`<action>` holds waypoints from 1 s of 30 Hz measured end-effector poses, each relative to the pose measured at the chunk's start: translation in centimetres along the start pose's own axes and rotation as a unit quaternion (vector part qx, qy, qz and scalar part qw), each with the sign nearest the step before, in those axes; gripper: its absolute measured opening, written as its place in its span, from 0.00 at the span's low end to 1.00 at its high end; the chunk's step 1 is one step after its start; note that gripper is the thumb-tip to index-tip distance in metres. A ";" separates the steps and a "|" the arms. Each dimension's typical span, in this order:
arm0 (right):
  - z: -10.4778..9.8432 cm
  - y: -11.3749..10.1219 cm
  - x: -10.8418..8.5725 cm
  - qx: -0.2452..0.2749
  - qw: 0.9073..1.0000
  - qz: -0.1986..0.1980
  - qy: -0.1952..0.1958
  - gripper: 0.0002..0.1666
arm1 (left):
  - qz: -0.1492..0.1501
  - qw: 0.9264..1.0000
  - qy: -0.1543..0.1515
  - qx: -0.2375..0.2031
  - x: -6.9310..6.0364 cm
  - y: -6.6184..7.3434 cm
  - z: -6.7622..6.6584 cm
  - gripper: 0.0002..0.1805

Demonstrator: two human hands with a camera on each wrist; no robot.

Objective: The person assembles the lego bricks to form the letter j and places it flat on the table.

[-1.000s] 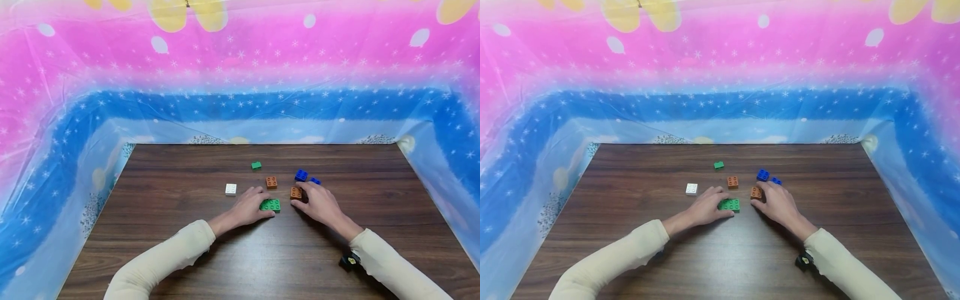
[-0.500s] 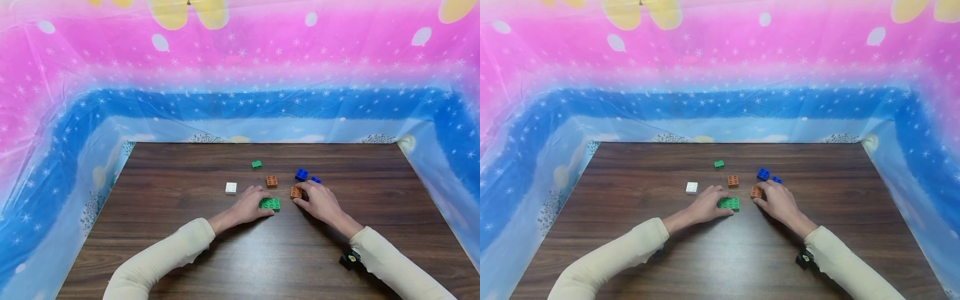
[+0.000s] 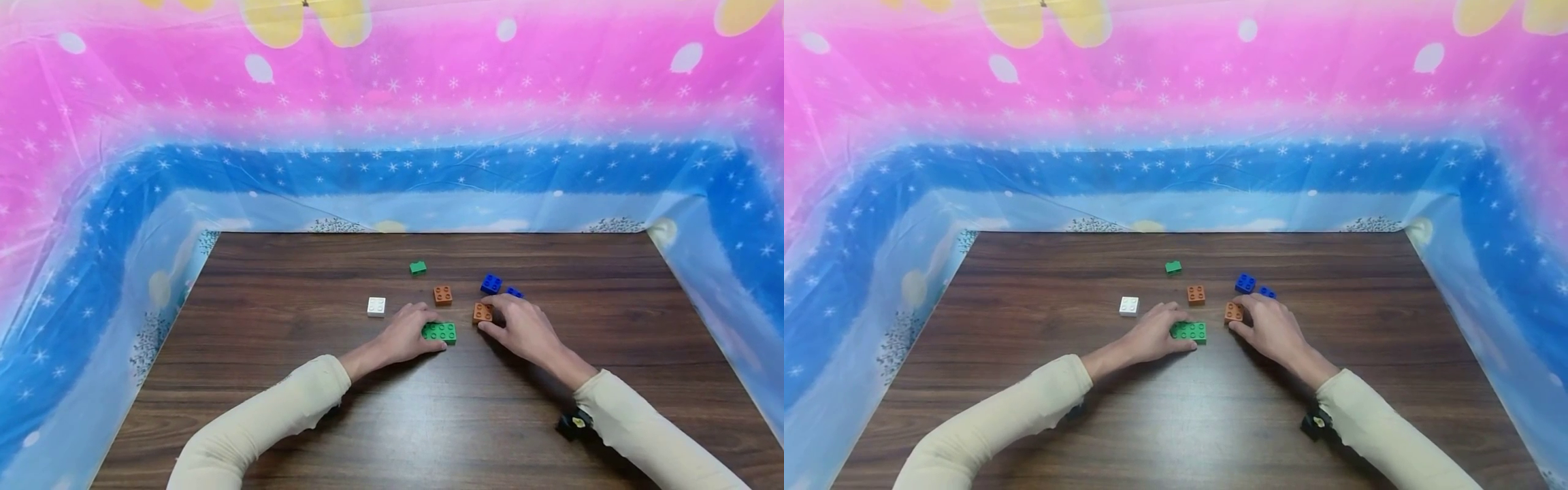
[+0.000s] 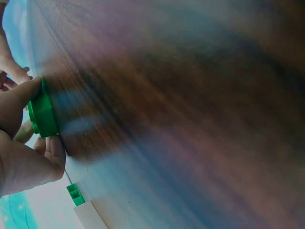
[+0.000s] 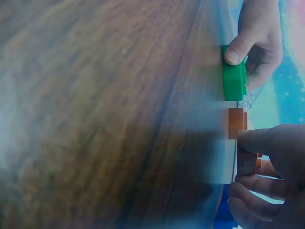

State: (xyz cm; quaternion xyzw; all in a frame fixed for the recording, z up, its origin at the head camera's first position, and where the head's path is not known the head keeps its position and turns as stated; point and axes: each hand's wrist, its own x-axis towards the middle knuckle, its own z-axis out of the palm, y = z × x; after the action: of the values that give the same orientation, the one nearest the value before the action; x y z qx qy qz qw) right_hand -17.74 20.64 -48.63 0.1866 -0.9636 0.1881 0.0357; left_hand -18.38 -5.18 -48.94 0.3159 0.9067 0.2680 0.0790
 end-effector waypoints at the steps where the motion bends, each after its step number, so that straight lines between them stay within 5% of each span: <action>1: -0.1 -0.1 0.0 0.001 1.000 0.000 0.000 0.26 | 0.001 1.000 0.001 0.000 0.0 0.0 0.0 0.23; 30: -1.4 -1.9 -0.9 0.042 0.999 -0.031 0.007 0.26 | -0.010 1.000 0.008 -0.010 0.1 -0.3 0.3 0.24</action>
State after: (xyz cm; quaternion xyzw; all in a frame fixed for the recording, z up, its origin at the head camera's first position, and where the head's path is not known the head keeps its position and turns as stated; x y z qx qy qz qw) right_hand -16.16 19.86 -46.81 0.2163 -0.9484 0.2282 0.0406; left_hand -18.53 -5.16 -49.29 0.3038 0.9078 0.2786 0.0778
